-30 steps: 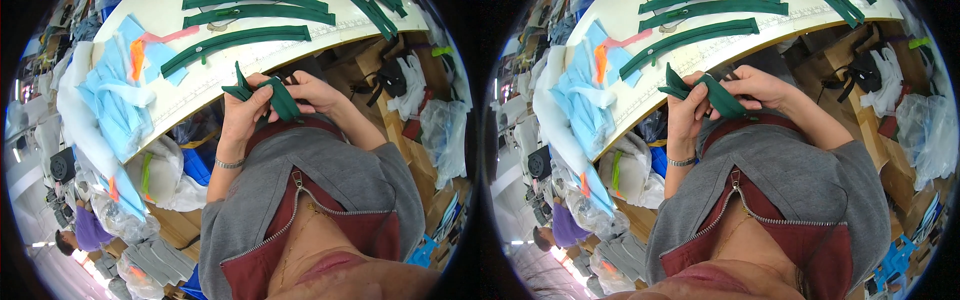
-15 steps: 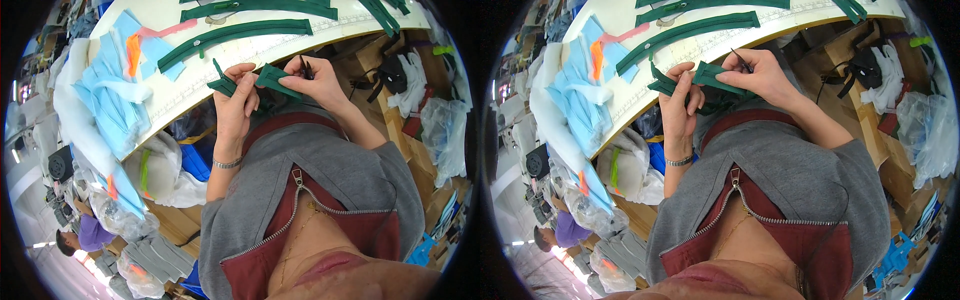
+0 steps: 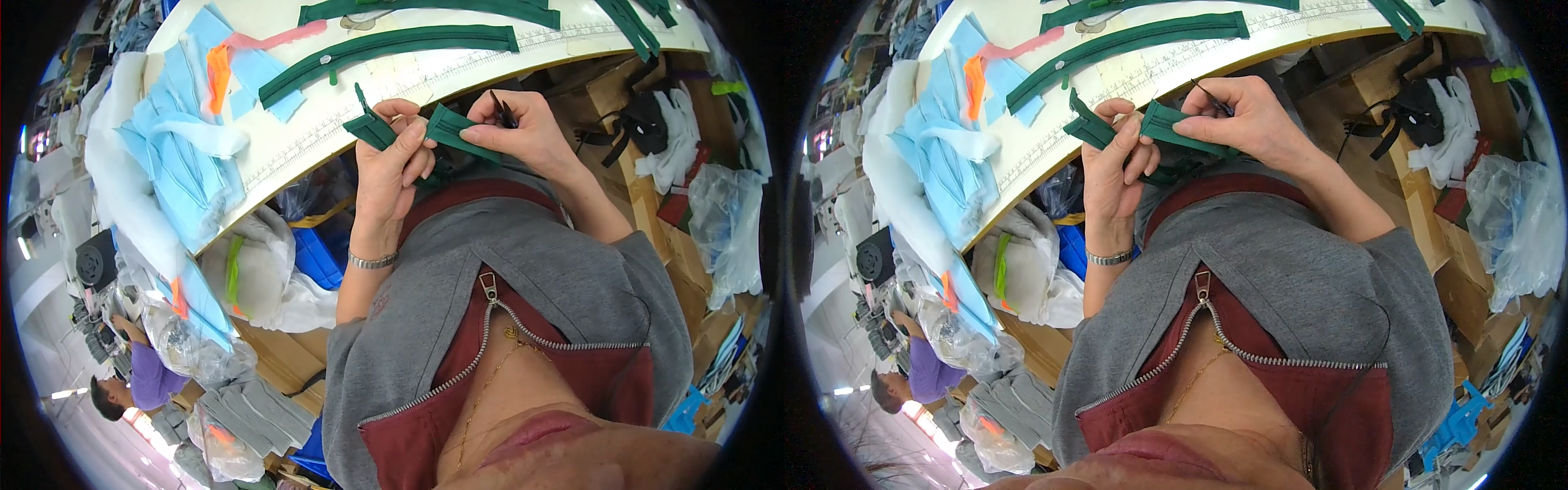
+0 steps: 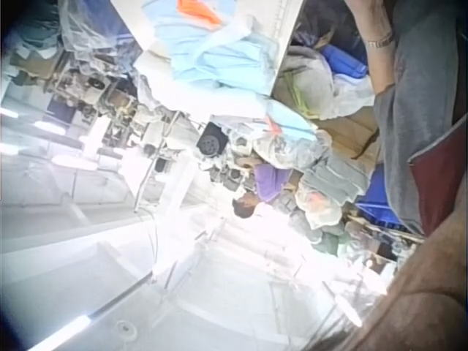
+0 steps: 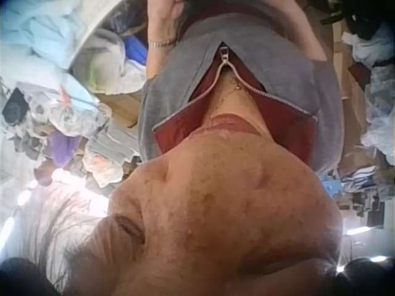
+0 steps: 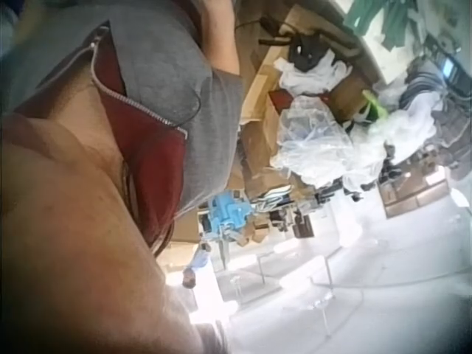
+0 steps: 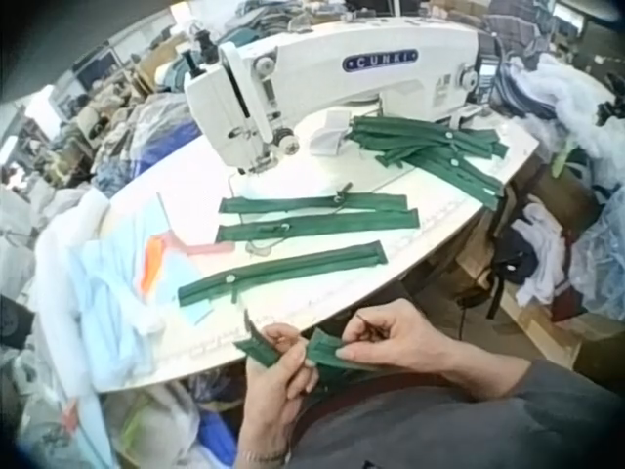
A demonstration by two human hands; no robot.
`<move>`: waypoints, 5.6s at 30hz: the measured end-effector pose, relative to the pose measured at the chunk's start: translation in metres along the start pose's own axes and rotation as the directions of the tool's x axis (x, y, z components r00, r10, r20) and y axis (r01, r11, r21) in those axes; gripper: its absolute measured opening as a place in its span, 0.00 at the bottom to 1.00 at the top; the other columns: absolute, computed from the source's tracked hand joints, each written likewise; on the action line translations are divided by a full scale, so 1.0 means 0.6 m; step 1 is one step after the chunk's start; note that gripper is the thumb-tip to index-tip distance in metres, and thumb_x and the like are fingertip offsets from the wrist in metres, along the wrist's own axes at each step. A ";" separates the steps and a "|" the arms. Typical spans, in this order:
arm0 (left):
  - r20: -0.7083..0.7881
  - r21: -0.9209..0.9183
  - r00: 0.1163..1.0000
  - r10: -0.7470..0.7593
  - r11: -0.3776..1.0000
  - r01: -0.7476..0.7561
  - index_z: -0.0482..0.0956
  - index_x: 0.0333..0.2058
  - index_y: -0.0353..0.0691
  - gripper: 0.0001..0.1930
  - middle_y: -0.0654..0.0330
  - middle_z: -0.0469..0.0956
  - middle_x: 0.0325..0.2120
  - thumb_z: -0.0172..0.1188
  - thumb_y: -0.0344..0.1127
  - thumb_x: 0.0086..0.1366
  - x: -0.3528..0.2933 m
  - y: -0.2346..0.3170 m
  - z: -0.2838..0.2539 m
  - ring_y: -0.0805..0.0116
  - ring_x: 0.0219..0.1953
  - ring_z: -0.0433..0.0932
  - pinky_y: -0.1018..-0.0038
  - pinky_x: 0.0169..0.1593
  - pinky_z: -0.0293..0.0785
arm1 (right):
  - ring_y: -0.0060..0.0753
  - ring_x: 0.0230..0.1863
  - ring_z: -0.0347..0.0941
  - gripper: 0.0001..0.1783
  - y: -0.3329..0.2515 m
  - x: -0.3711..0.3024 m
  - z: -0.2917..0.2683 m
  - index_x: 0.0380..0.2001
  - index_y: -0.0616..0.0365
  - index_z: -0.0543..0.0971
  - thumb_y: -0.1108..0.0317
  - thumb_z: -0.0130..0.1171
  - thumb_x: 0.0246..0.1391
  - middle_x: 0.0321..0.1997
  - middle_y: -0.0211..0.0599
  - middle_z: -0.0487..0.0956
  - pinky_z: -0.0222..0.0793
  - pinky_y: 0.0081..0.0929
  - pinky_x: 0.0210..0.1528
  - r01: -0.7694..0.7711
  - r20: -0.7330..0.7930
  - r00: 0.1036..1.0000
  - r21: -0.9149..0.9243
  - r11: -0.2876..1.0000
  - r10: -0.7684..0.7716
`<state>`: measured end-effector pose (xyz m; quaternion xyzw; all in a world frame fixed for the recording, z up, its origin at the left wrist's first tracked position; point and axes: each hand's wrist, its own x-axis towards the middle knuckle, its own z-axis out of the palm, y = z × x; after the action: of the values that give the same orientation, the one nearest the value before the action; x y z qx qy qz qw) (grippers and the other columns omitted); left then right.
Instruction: The person is manually assembling zipper sliders onto green zipper tape at a workbench.
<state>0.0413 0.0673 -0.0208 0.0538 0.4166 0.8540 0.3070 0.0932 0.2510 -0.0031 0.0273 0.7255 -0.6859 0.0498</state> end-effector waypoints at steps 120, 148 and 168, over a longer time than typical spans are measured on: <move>-0.133 0.621 0.958 0.254 0.775 -0.119 0.77 0.30 0.33 0.06 0.65 0.74 0.19 0.62 0.29 0.53 -0.004 -0.025 0.033 0.83 0.21 0.68 0.85 0.25 0.64 | 0.12 0.24 0.63 0.09 0.007 -0.019 0.004 0.31 0.64 0.78 0.69 0.58 0.48 0.22 0.25 0.73 0.60 0.13 0.25 0.098 -0.090 0.990 -0.139 0.985 -0.111; -0.155 0.206 0.975 0.160 0.970 -0.126 0.76 0.29 0.29 0.06 0.59 0.76 0.20 0.58 0.27 0.54 -0.013 -0.003 0.027 0.84 0.14 0.64 0.88 0.17 0.57 | 0.11 0.24 0.62 0.08 0.011 -0.025 -0.016 0.31 0.60 0.77 0.67 0.57 0.50 0.24 0.22 0.72 0.60 0.13 0.27 -0.062 -0.044 0.997 0.057 0.996 0.065; -0.130 0.572 0.991 0.024 0.818 0.055 0.78 0.28 0.32 0.08 0.67 0.72 0.15 0.63 0.31 0.52 -0.012 -0.012 0.020 0.85 0.14 0.63 0.87 0.17 0.55 | 0.16 0.24 0.66 0.07 -0.002 -0.023 0.000 0.27 0.65 0.76 0.72 0.56 0.47 0.20 0.31 0.73 0.62 0.16 0.26 0.224 -0.008 0.970 -0.360 0.906 -0.243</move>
<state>0.0547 0.0749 -0.0174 0.0842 0.6742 0.6877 0.2557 0.1067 0.2513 -0.0005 -0.0510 0.8369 -0.5428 -0.0476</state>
